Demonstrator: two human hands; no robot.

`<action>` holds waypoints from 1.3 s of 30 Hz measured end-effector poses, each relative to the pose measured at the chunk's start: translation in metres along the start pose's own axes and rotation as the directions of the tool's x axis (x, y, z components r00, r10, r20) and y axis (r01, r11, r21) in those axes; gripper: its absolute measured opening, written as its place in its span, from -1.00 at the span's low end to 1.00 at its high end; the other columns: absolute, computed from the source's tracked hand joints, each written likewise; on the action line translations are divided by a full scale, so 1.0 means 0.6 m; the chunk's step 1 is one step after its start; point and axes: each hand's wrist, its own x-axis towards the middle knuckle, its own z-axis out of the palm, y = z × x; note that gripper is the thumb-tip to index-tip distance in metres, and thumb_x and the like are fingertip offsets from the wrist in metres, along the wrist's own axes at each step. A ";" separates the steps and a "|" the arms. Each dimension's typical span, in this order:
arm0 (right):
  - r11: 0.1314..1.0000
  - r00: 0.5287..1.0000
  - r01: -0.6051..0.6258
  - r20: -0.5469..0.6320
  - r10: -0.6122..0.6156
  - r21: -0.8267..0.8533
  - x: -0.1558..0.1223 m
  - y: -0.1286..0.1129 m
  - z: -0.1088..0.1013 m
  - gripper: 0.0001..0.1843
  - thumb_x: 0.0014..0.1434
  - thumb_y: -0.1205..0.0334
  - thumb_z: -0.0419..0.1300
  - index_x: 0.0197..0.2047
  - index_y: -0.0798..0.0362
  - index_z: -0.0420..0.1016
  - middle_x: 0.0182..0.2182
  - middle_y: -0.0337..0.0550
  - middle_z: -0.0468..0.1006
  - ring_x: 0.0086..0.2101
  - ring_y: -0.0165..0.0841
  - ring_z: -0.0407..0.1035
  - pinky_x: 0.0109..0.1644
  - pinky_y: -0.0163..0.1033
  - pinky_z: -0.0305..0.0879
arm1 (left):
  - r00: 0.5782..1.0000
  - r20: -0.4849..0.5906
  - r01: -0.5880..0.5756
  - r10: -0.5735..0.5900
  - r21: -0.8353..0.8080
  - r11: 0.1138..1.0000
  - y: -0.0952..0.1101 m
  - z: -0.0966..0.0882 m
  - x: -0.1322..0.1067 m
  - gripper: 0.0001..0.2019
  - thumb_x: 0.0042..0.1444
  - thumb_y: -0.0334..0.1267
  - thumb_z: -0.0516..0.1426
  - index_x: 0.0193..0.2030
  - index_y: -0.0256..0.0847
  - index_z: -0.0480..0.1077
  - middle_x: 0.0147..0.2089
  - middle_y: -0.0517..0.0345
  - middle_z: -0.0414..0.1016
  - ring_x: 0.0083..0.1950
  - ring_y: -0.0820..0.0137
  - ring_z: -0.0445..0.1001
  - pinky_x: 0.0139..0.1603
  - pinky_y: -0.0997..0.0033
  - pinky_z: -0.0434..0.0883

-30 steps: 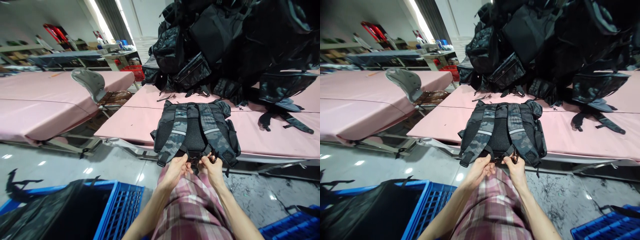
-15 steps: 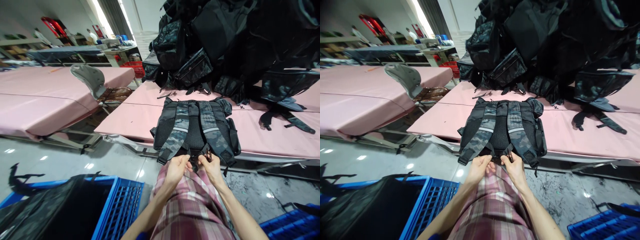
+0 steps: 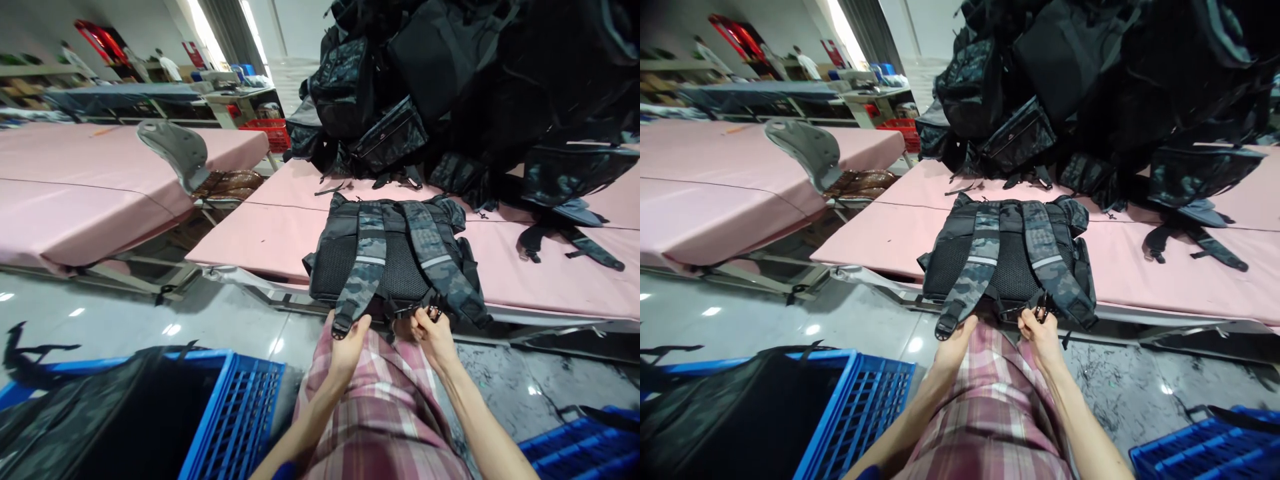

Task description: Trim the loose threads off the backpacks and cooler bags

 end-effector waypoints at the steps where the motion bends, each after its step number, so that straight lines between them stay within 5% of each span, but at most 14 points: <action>1: 1.000 1.000 -0.012 0.012 0.012 0.005 -0.001 -0.002 0.000 -0.64 -0.10 0.09 0.32 -0.62 0.12 0.25 -0.70 -0.33 0.28 -0.70 -0.62 -0.04 -0.63 -0.42 -0.15 | 0.999 0.048 0.008 -0.006 -0.041 0.999 0.007 0.008 -0.003 -0.65 -0.11 -0.11 0.22 -0.19 -0.25 0.43 -0.06 0.00 0.46 0.05 0.30 0.35 0.09 0.38 0.22; 5: 0.997 0.994 -0.065 0.092 0.061 0.033 -0.005 -0.006 0.005 -0.65 -0.08 0.10 0.31 -0.62 0.12 0.26 -0.72 -0.36 0.24 -0.71 -0.64 -0.11 -0.64 -0.42 -0.21 | 0.899 0.429 0.195 -0.084 -0.220 0.956 0.034 0.044 -0.008 -0.59 -0.04 -0.01 0.16 -0.10 -0.22 0.42 0.01 0.00 0.41 0.05 0.27 0.33 0.06 0.30 0.25; 7: 0.994 0.985 -0.097 0.144 0.090 0.041 -0.005 -0.010 0.007 -0.64 -0.08 0.08 0.30 -0.61 0.11 0.25 -0.71 -0.37 0.23 -0.72 -0.65 -0.15 -0.64 -0.41 -0.22 | 0.847 0.515 0.304 -0.131 -0.268 0.914 0.039 0.052 -0.009 -0.57 -0.07 0.02 0.18 -0.10 -0.21 0.41 -0.02 0.00 0.42 -0.01 0.27 0.36 -0.05 0.32 0.30; 10: 0.992 0.975 -0.117 0.184 0.122 -0.037 -0.007 -0.019 0.005 -0.60 -0.08 0.02 0.28 -0.63 0.10 0.22 -0.73 -0.39 0.19 -0.73 -0.65 -0.18 -0.65 -0.40 -0.21 | 0.843 0.514 0.353 -0.156 -0.310 0.883 0.041 0.051 -0.010 -0.61 -0.17 -0.03 0.26 -0.24 -0.24 0.44 -0.16 0.04 0.46 -0.15 0.35 0.40 -0.15 0.40 0.30; 13: 0.946 0.994 -0.032 0.086 0.063 -0.322 -0.020 -0.032 -0.007 -0.62 -0.01 -0.06 0.20 -0.56 0.11 0.35 -0.72 -0.34 0.25 -0.71 -0.58 -0.01 -0.62 -0.38 -0.04 | 0.901 0.430 0.216 -0.058 -0.328 0.919 0.042 0.043 -0.012 -0.70 -0.20 -0.17 0.29 -0.30 -0.26 0.44 -0.25 0.11 0.46 -0.21 0.42 0.38 -0.10 0.45 0.27; 16: 0.720 0.996 0.089 0.055 -0.070 -0.688 -0.045 -0.053 -0.020 -0.66 0.00 -0.01 0.18 -0.27 0.08 0.47 -0.47 -0.18 0.50 -0.44 -0.37 0.36 -0.36 -0.30 0.25 | 0.943 0.326 0.016 0.073 -0.261 0.965 0.044 0.037 -0.008 -0.77 -0.17 -0.26 0.26 -0.31 -0.26 0.45 -0.28 0.14 0.47 -0.22 0.43 0.38 -0.06 0.46 0.26; 19: 0.439 0.976 0.169 0.087 -0.201 -0.883 -0.071 -0.074 -0.018 -0.58 0.04 0.02 0.16 -0.04 -0.01 0.37 -0.21 -0.14 0.52 -0.21 -0.28 0.39 -0.19 -0.25 0.27 | 0.957 0.259 -0.102 0.132 -0.128 0.986 0.047 0.032 -0.003 -0.80 -0.15 -0.28 0.23 -0.32 -0.25 0.46 -0.24 0.14 0.47 -0.15 0.39 0.38 0.01 0.44 0.23; 23: 0.191 0.896 0.333 0.247 -0.369 -0.924 -0.078 -0.087 0.011 -0.73 0.16 0.06 0.05 -0.15 0.01 0.39 -0.32 -0.16 0.52 -0.34 -0.35 0.40 -0.28 -0.29 0.25 | 0.964 0.231 -0.138 0.130 0.018 0.990 0.066 0.028 -0.008 -0.84 -0.13 -0.27 0.19 -0.36 -0.24 0.46 -0.21 0.15 0.47 -0.10 0.37 0.36 0.06 0.45 0.20; 30: -0.071 0.698 0.553 0.508 -0.505 -0.830 -0.065 -0.083 0.045 -0.84 0.17 0.21 0.08 -0.22 0.06 0.41 -0.42 -0.16 0.49 -0.40 -0.38 0.34 -0.30 -0.30 0.18 | 0.972 0.186 -0.185 0.145 0.218 0.958 0.098 0.026 -0.025 -0.90 -0.13 -0.23 0.17 -0.47 -0.20 0.43 -0.32 0.23 0.43 -0.16 0.38 0.35 0.00 0.51 0.21; 35: -0.040 0.702 0.558 0.498 -0.509 -0.829 -0.066 -0.086 0.047 -0.87 0.15 0.24 0.10 -0.29 0.06 0.46 -0.45 -0.17 0.51 -0.43 -0.39 0.34 -0.31 -0.30 0.18 | 0.981 0.142 -0.168 0.134 0.260 0.951 0.079 0.025 -0.018 -0.89 -0.14 -0.20 0.19 -0.43 -0.14 0.46 -0.21 0.22 0.46 -0.08 0.33 0.34 0.05 0.48 0.17; 39: 0.315 0.848 0.443 0.278 -0.452 -0.840 -0.062 -0.085 0.034 -0.81 0.15 0.15 0.09 -0.30 0.03 0.47 -0.39 -0.17 0.54 -0.39 -0.36 0.40 -0.33 -0.31 0.26 | 0.979 0.162 -0.168 0.127 0.276 0.946 0.073 0.022 -0.018 -0.89 -0.11 -0.20 0.18 -0.43 -0.14 0.47 -0.23 0.23 0.46 -0.11 0.33 0.35 0.06 0.46 0.16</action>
